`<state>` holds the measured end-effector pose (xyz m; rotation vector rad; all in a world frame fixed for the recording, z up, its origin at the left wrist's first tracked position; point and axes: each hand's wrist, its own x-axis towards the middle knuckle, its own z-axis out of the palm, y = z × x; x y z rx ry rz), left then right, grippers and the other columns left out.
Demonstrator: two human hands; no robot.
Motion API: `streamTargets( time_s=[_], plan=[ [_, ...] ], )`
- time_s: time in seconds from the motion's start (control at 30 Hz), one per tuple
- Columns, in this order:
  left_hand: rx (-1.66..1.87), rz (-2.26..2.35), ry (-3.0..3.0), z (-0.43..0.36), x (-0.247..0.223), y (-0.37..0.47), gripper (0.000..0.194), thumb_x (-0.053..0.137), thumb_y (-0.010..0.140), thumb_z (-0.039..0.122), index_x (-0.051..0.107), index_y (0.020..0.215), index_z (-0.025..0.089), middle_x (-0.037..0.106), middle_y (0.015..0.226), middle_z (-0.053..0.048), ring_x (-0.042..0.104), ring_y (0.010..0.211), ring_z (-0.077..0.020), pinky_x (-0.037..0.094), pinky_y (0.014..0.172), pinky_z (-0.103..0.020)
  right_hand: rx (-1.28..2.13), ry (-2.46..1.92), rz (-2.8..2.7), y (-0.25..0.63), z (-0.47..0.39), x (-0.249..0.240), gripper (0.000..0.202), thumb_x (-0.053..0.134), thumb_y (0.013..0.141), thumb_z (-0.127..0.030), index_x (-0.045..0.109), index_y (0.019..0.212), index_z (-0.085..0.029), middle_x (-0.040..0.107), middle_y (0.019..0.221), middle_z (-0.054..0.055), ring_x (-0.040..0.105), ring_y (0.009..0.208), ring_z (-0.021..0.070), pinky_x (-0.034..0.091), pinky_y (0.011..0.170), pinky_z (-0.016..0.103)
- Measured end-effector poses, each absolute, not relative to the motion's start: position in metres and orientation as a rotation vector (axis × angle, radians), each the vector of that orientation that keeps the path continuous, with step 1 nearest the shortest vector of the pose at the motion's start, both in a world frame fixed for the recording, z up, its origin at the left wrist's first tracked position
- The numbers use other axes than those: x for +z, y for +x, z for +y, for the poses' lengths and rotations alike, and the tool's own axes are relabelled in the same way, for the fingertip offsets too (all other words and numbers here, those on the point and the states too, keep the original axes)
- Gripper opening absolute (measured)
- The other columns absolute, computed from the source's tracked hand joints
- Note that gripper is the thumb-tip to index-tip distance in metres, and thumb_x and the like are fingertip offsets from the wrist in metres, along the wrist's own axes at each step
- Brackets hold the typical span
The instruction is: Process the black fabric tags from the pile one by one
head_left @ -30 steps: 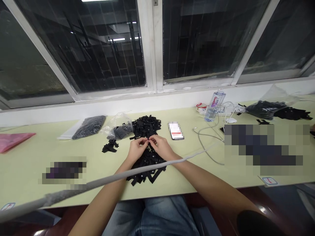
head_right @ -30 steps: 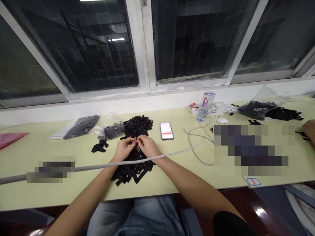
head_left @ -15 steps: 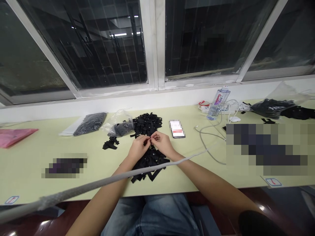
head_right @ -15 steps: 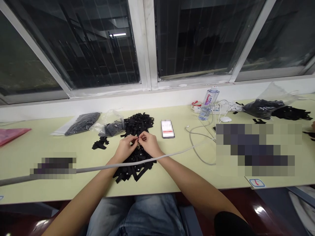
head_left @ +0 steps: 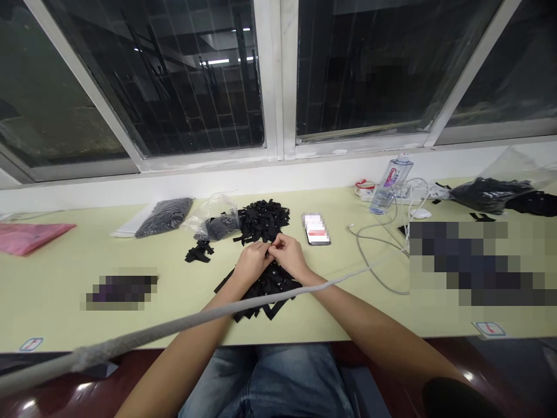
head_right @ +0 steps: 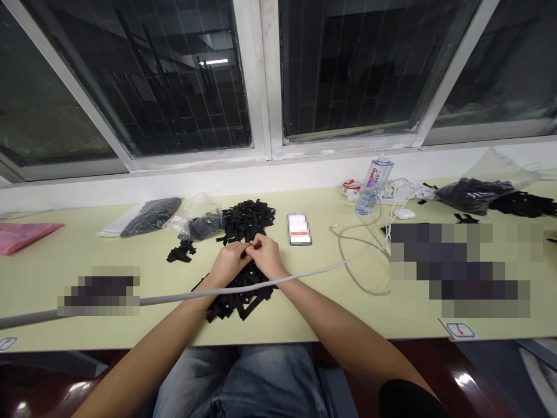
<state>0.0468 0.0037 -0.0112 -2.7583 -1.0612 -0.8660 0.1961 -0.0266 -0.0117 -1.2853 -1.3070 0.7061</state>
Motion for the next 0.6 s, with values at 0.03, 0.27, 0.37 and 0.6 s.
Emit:
streamTargets(
  time_s=[0.03, 0.27, 0.37, 0.6],
  plan=[
    [-0.873, -1.046, -2.767, 0.004, -0.011, 0.047, 0.008, 0.061, 0.091, 0.021, 0.066, 0.085, 0.016, 0.064, 0.078, -0.005, 0.061, 0.075, -0.0195, 0.047, 0.069, -0.029, 0.699, -1.283, -1.309, 0.196, -0.027, -0.012, 0.011, 0.059, 0.067, -0.023, 0.050, 0.063, -0.020, 0.051, 0.057, -0.005, 0.045, 0.059, 0.0111, 0.034, 0.055, 0.021],
    [-1.176, -1.154, -2.903, 0.001, -0.001, 0.046, 0.009, 0.063, 0.086, 0.018, 0.071, 0.091, 0.018, 0.070, 0.080, -0.003, 0.063, 0.072, -0.0157, 0.047, 0.068, -0.026, 0.753, -1.218, -1.235, 0.196, -0.030, -0.015, 0.011, 0.062, 0.067, -0.024, 0.052, 0.067, -0.020, 0.056, 0.062, -0.004, 0.051, 0.060, 0.0115, 0.041, 0.056, 0.021],
    [-1.407, -1.301, -2.905, -0.001, 0.002, 0.046, 0.011, 0.063, 0.087, 0.022, 0.073, 0.089, 0.018, 0.073, 0.080, -0.002, 0.065, 0.070, -0.0147, 0.048, 0.067, -0.025, 0.820, -1.159, -1.209, 0.197, -0.033, -0.010, 0.010, 0.062, 0.071, -0.026, 0.057, 0.077, -0.020, 0.060, 0.066, -0.002, 0.059, 0.062, 0.0132, 0.049, 0.058, 0.023],
    [-1.880, -1.699, -2.921, 0.006, 0.000, 0.040, 0.025, 0.067, 0.083, 0.039, 0.073, 0.082, 0.014, 0.072, 0.072, -0.004, 0.065, 0.064, -0.0162, 0.051, 0.061, -0.025, 0.957, -1.061, -1.216, 0.204, -0.035, -0.005, 0.017, 0.066, 0.077, -0.032, 0.064, 0.089, -0.020, 0.065, 0.075, 0.002, 0.068, 0.067, 0.0174, 0.062, 0.067, 0.032]
  ],
)
